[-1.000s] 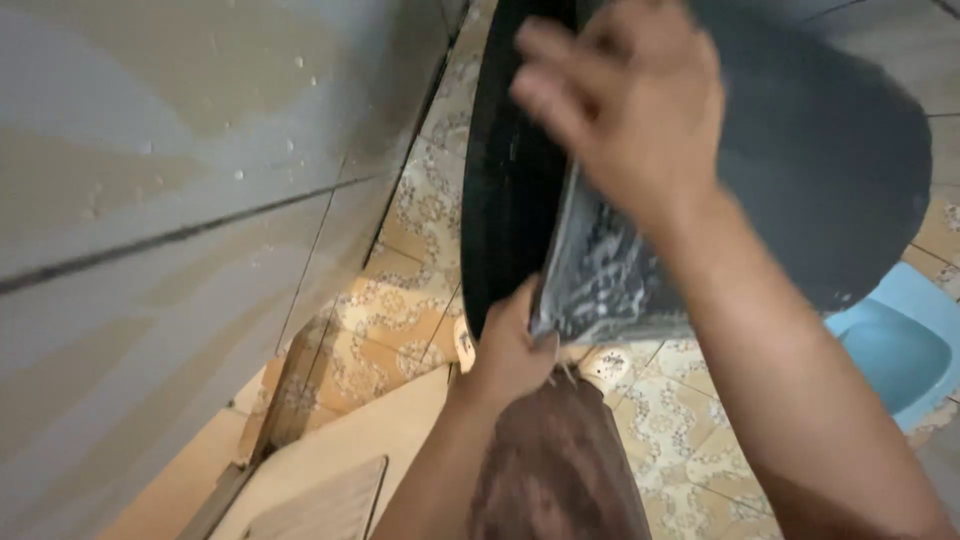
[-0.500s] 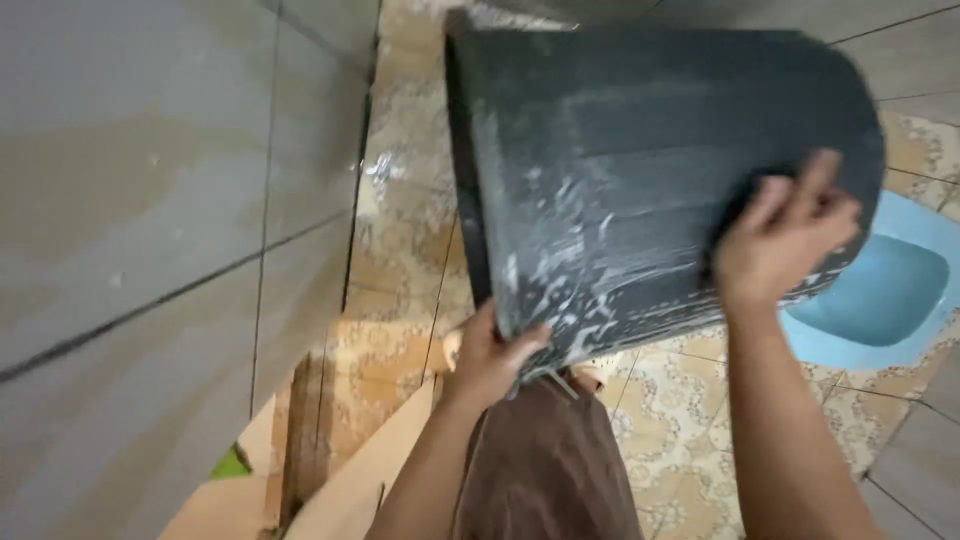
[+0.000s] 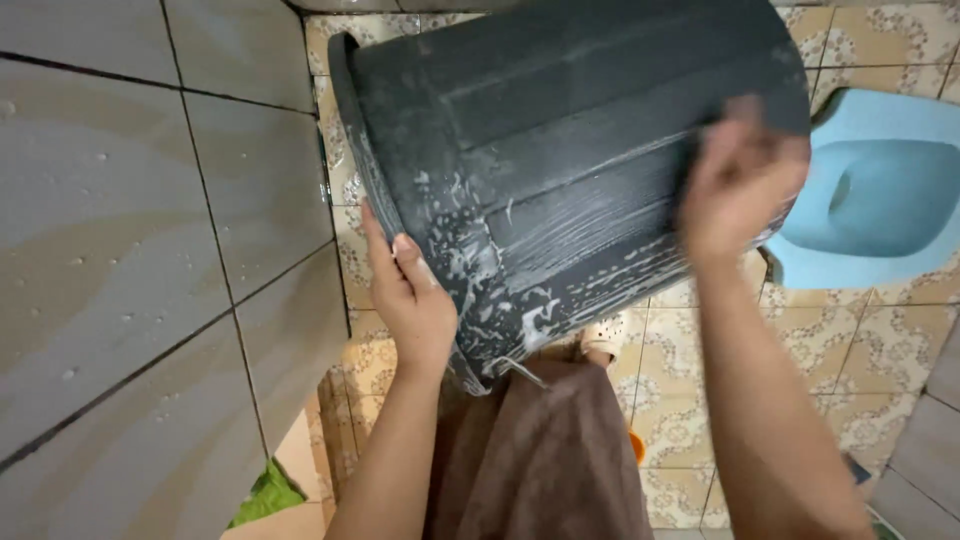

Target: The recorder is cleaning a large black bucket and an orange scoop in a bathroom.

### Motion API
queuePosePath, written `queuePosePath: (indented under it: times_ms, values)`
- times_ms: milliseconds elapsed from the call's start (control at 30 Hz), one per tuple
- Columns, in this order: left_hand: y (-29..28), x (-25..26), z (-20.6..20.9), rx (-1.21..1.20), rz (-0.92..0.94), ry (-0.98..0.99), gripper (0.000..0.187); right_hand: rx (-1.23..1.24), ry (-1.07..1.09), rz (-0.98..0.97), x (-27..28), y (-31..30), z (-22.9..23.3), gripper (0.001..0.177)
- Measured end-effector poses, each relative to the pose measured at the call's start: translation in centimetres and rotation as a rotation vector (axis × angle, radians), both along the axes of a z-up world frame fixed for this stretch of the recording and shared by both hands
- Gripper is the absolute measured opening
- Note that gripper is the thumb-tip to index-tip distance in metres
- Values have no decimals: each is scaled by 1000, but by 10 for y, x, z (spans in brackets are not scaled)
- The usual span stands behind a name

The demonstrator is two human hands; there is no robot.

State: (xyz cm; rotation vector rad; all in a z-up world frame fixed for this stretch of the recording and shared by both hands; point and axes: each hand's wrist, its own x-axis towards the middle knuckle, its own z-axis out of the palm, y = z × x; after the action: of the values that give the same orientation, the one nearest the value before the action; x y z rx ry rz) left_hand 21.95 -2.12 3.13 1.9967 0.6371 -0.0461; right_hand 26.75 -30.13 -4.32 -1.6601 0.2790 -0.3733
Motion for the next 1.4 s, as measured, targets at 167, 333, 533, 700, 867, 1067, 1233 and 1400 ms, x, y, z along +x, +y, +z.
queuePosePath:
  times_ms: [167,333,533,700,867,1067,1233,1400]
  values:
    - [-2,-5,-9,-26,-40,-229,53,-627,321,-223,20,89,83,35]
    - [2,-5,-2,261,-99,-207,51,-921,-76,129,-8,122,55,24]
    - [3,-3,-5,105,-116,-260,49,-1075,241,-277,-7,-24,2,38]
    - [3,10,-1,315,-263,-375,50,-966,380,-322,-58,139,37,47]
    - [5,1,-4,262,-277,-293,63,-355,291,-205,-109,67,-48,31]
    - [-1,4,0,314,-282,-275,65,-488,144,-563,-81,-73,-81,29]
    - [5,1,-4,379,-315,-306,68,439,31,-74,-160,55,-77,24]
    - [10,-3,-9,506,-368,-319,63,57,215,-376,-82,-34,-56,25]
